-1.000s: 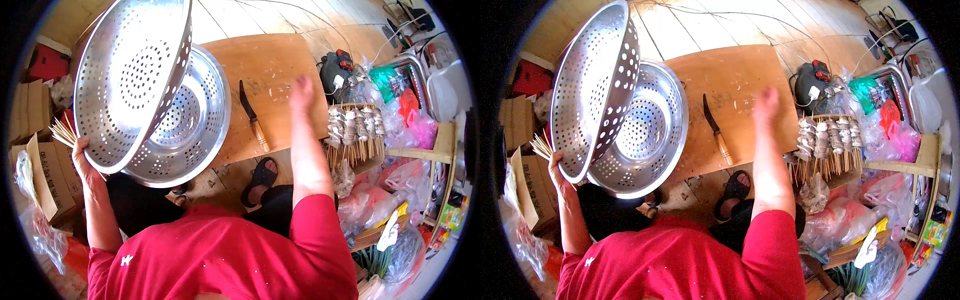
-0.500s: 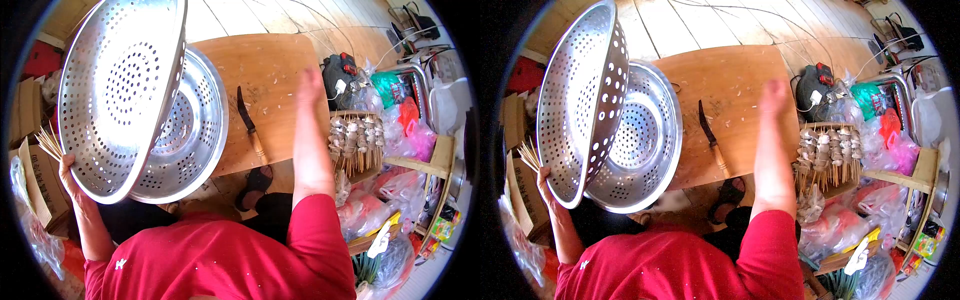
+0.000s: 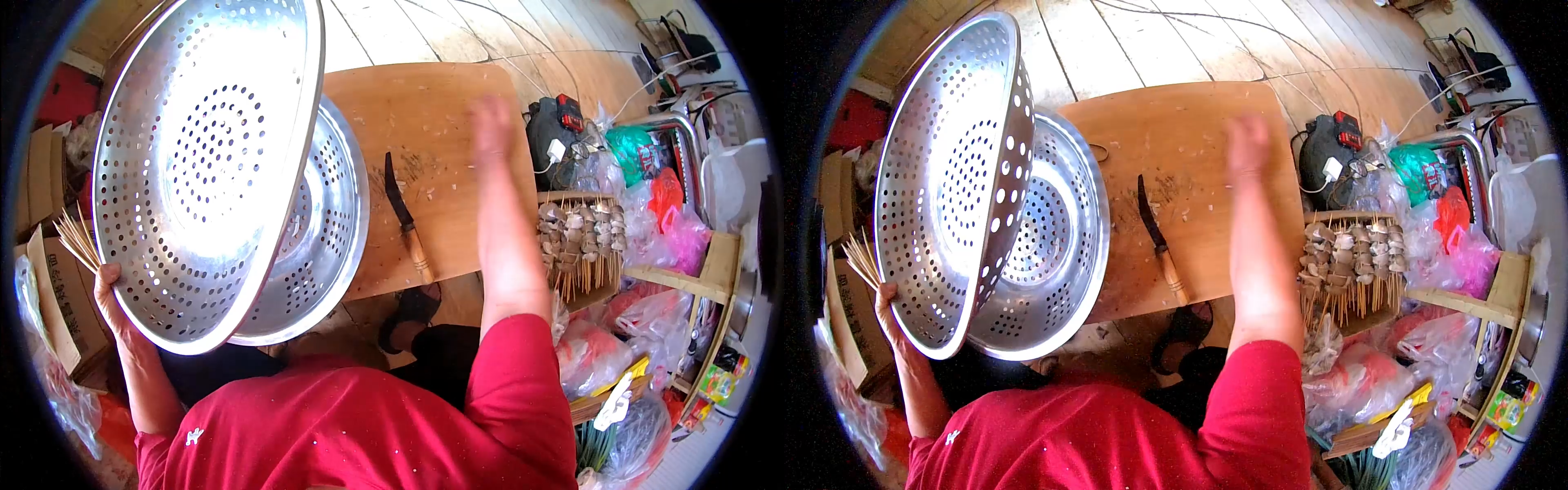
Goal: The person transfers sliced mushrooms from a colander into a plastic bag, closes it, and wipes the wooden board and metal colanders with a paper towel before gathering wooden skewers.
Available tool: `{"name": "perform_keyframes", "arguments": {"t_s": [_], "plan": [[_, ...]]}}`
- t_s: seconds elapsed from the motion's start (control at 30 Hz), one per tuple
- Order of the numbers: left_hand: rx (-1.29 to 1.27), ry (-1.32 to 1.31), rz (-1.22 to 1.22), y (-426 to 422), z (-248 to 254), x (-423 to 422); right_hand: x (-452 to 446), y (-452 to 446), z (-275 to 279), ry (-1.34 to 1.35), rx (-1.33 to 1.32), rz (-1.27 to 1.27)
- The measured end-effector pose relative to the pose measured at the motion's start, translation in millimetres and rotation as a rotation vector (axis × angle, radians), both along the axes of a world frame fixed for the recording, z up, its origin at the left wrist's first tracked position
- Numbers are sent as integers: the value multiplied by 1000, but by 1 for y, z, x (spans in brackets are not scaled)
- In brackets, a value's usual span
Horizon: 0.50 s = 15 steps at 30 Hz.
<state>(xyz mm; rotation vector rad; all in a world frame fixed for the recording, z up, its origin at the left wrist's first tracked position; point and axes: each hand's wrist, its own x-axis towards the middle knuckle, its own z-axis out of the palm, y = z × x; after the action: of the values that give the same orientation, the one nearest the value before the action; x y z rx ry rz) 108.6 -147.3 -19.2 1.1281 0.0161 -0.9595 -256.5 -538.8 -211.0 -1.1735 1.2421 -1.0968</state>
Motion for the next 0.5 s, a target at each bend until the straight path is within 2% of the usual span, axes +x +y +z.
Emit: {"name": "perform_keyframes", "arguments": {"t_s": [0.03,0.07,0.1,0.13,0.17,0.23,0.27,0.33,0.37,0.43,0.5], "plan": [[19,-23,-6,0,-1,-1,25,21,19,-84,131,161],[37,-46,-13,-2,-1,-1,31,32,34,-85,127,163],[42,-48,2,-10,5,-11,34,40,46,-182,252,277],[28,-8,-5,-12,6,-13,36,42,50,-277,377,393],[25,0,-20,-13,7,-13,31,24,39,-275,376,395],[24,8,-37,-14,7,-13,7,-30,12,-1,-5,92],[20,6,-43,-15,8,-14,0,-42,14,-2,-7,92],[13,1,-49,-16,7,-13,-6,-60,19,953,-507,-53],[19,-11,-44,-16,7,-13,-3,-66,2,953,-507,-55],[8,-13,-49,-15,5,-10,10,-75,-48,1342,-621,-11],[0,-12,-46,-14,2,-8,35,-50,-41,1303,-920,23]]}}
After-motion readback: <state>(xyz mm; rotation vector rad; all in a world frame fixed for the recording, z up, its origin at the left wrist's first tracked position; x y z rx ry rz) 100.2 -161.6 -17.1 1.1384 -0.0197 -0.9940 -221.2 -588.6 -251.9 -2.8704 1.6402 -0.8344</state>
